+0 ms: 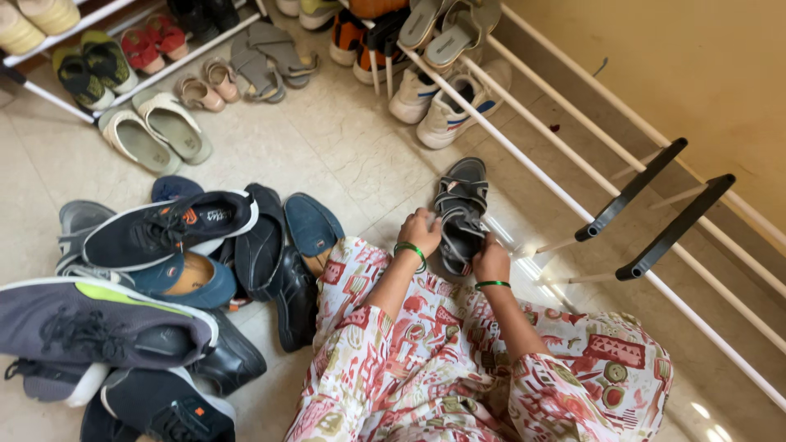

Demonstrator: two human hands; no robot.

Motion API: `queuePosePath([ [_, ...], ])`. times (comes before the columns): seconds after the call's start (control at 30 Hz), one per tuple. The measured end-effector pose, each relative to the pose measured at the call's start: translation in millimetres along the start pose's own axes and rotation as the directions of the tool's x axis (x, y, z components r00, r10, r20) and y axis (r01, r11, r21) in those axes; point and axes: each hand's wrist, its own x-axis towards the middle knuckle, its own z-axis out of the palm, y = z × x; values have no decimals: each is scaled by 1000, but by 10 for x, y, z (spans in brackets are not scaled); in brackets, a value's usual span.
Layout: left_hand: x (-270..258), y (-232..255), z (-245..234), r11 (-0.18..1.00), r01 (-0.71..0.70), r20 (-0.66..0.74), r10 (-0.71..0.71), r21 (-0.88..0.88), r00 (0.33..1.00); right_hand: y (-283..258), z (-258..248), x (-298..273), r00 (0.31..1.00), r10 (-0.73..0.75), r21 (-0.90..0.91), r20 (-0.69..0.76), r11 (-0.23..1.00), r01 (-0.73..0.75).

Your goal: The person sits on the floor and repeatedly picks up various shoes from a nearby shoe rack, briefly turns them over, and places them into a growing pile on the floor. The handled items include sneakers, loafers, sandals, and slippers.

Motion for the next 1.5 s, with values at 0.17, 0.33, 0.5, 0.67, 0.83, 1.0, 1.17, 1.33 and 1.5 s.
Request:
queuePosePath([
  [0.17,-93,222,-134,984,113,251,-144,135,957,-41,-298,-135,985,-130,109,-117,984,143],
  [0.33,-183,337,-246,801,487,560,-240,-348,793,-382,-708,-221,992,-125,50,-27,991,126],
  [0.5,-217,101,-90,820,238,367,-37,-520,929,-890,-1062,-141,952,-288,161,-105,940,302],
  [0.67,168,-170,-182,834,-250,-268,128,-492,955,-1416,-1200,-38,924,-378,360,-50,856,370],
  [0.83,562,-570,-1050,991,-120,-347,95,-51,933,-1573,-1082,-90,903,-426,307,-60,853,423],
  [1.0,278,-1217,-1939,995,80,-547,-31,66,837,-1191,-953,-216,920,-387,230,66,903,363],
  [1.17,-50,-1627,-2454,909,247,-481,-60,337,875,-740,-863,-226,943,-308,141,122,946,291],
  [1.33,-274,-1630,-2617,874,190,-416,15,448,909,-419,-887,-278,962,-243,93,122,968,233],
  [1.5,-426,-1313,-2692,776,301,-361,-102,554,927,-234,-850,-253,969,-214,145,123,970,196],
])
